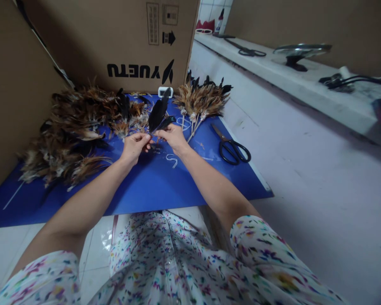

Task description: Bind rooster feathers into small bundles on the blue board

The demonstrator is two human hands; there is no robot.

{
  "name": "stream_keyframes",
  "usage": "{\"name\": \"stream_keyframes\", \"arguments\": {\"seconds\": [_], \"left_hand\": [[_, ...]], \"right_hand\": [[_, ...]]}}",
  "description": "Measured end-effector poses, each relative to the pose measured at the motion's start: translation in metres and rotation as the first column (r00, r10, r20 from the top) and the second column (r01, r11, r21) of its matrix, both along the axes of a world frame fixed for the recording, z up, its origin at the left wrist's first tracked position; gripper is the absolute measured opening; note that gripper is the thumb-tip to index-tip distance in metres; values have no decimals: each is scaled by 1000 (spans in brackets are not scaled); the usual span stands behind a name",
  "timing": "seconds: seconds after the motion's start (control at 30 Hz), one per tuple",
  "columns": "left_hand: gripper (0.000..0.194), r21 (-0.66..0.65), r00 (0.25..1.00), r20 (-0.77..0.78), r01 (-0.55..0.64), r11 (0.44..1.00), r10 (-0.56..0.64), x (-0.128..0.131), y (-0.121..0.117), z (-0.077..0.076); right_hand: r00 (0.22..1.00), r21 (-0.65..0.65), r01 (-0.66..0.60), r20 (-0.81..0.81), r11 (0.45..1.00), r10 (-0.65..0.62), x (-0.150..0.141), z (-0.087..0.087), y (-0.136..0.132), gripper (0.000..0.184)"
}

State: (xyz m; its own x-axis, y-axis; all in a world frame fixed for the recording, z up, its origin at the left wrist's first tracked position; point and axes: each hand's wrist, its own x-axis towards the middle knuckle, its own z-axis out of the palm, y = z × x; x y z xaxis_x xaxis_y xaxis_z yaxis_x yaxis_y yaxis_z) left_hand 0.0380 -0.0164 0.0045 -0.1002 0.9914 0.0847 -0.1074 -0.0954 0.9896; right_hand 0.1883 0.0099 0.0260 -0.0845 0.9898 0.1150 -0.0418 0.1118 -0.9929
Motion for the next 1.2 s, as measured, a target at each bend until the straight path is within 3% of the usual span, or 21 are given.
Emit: {"name": "stream_keyframes", "arguments": {"seconds": [0.47,1.0,1.1,1.2], "left_hand": [[10,34,996,-85,-35,999,38,4,-3,3],[14,26,994,-104,-19,999,22,3,-1,1],[16,25,997,-65,-30,999,31,1,0,4],[18,23,997,-3,-71,997,71,-3,1,7]], "right_hand": [[998,-7,46,39,999,-46,-5,-12,5,13],[999,16,-19,36,1000,18,-7,-13,2,13],[996,57,-80,33,995,78,-4,-11,3,14],[995,144,-46,96,988,32,4,-10,8,9]]}}
